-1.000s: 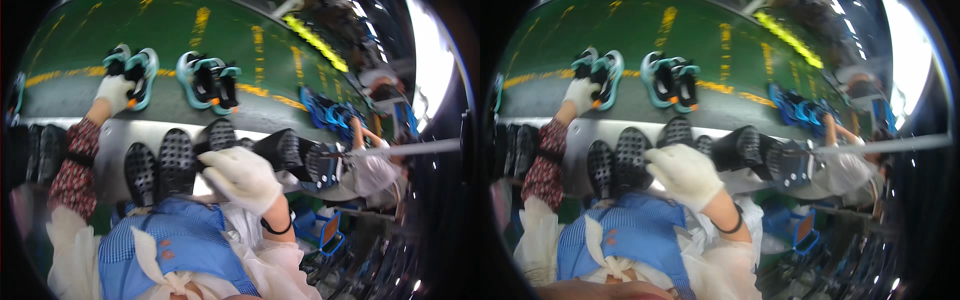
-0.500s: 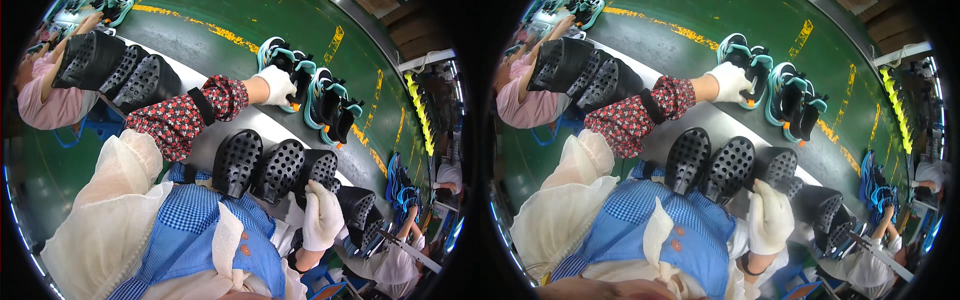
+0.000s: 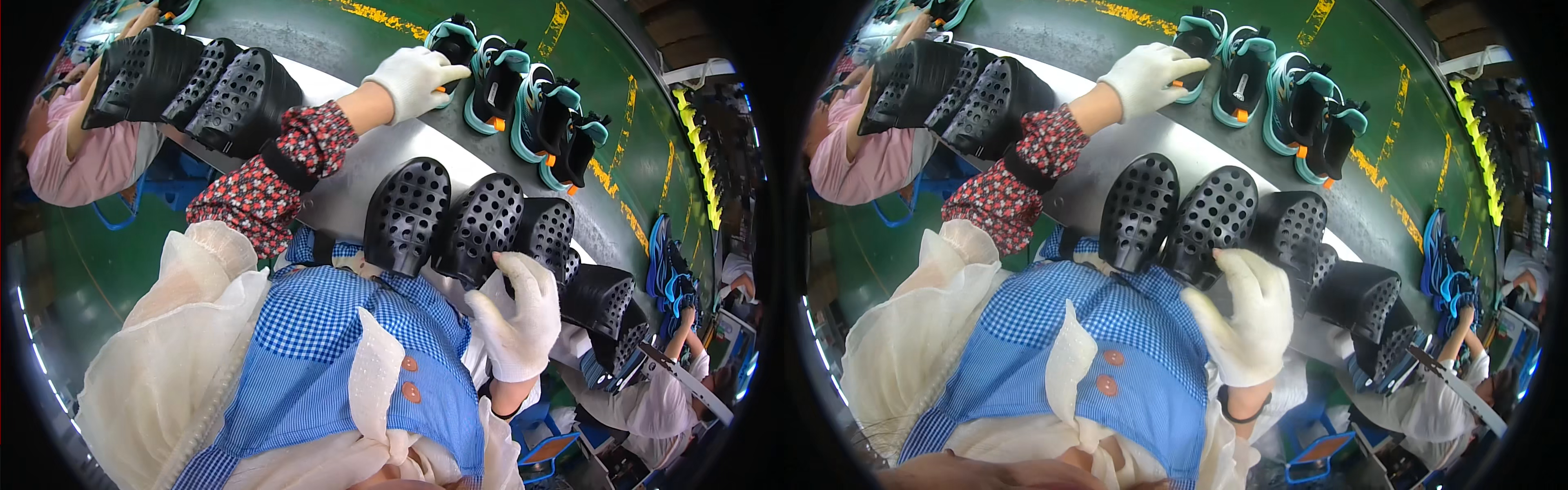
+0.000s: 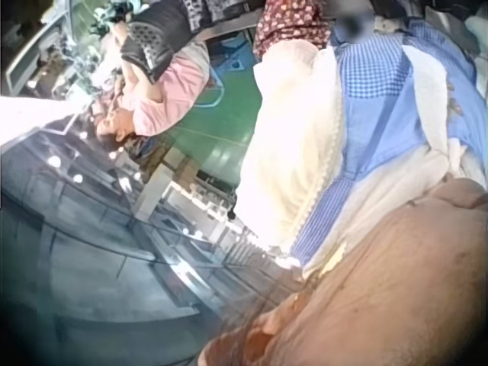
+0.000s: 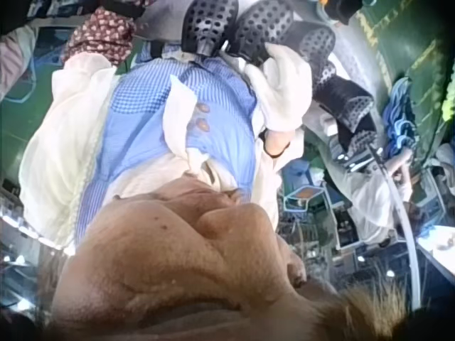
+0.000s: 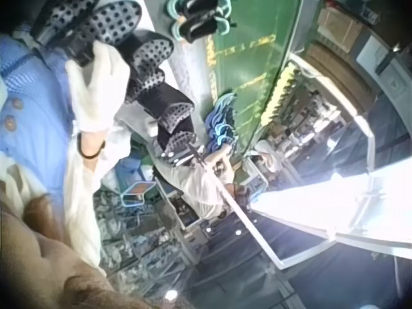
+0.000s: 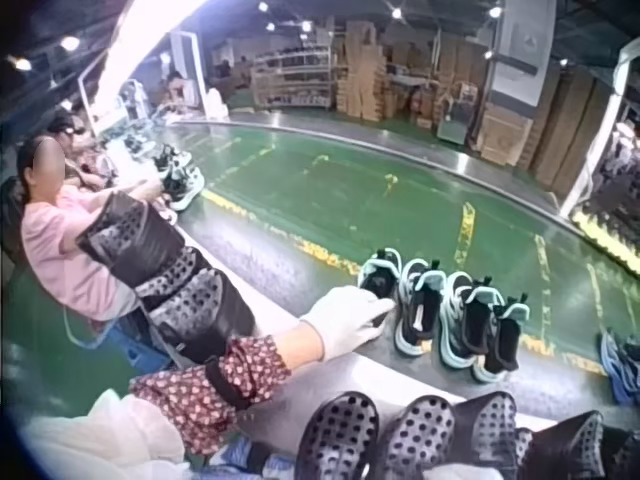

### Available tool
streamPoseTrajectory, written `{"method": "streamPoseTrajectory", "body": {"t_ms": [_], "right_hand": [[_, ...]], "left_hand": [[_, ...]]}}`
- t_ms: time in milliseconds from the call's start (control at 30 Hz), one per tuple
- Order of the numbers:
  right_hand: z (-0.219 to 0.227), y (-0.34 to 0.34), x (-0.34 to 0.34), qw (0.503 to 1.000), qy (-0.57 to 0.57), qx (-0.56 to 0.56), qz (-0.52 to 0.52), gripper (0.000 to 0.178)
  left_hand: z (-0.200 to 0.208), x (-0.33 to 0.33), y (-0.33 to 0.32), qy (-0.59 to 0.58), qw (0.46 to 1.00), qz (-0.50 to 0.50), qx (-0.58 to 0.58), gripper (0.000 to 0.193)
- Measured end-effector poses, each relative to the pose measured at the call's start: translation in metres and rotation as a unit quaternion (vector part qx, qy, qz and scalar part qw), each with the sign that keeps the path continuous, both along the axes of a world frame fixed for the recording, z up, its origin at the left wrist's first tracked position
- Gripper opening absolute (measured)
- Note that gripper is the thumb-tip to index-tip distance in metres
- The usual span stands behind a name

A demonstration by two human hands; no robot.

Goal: Assembling components of sneakers on a factory assembly line.

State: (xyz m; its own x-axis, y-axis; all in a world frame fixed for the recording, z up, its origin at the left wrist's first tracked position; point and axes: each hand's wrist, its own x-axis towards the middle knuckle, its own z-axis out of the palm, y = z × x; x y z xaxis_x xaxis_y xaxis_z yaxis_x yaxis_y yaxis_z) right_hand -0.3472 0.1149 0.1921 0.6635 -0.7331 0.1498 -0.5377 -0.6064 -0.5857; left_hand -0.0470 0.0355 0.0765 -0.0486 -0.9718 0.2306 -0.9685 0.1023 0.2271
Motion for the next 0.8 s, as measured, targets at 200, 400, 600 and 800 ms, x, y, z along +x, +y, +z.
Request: {"method": "streamPoseTrajectory", "body": {"t_ms": [200, 400, 600, 800], "right_hand": [[0.001, 0.007, 0.011, 0.999, 0.024, -0.041, 0.012, 0.041], [-0.004, 0.015, 0.012, 0.994, 0.044, -0.091, -0.032, 0.038], [0.02, 0.017, 0.003, 0.996, 0.001, -0.071, -0.047, 0.037], [0.068, -0.001, 0.019, 0.995, -0.026, -0.091, 0.001, 0.042]], "left_hand": [[-0.001, 0.001, 0.027, 0.078, 0.995, 0.04, -0.055, 0.035], [-0.004, 0.002, 0.041, 0.156, 0.987, 0.006, -0.021, 0.033], [0.009, 0.001, 0.05, 0.21, 0.977, -0.003, -0.036, 0.03], [0.073, -0.016, 0.059, 0.528, 0.838, -0.117, 0.074, 0.037]]}}
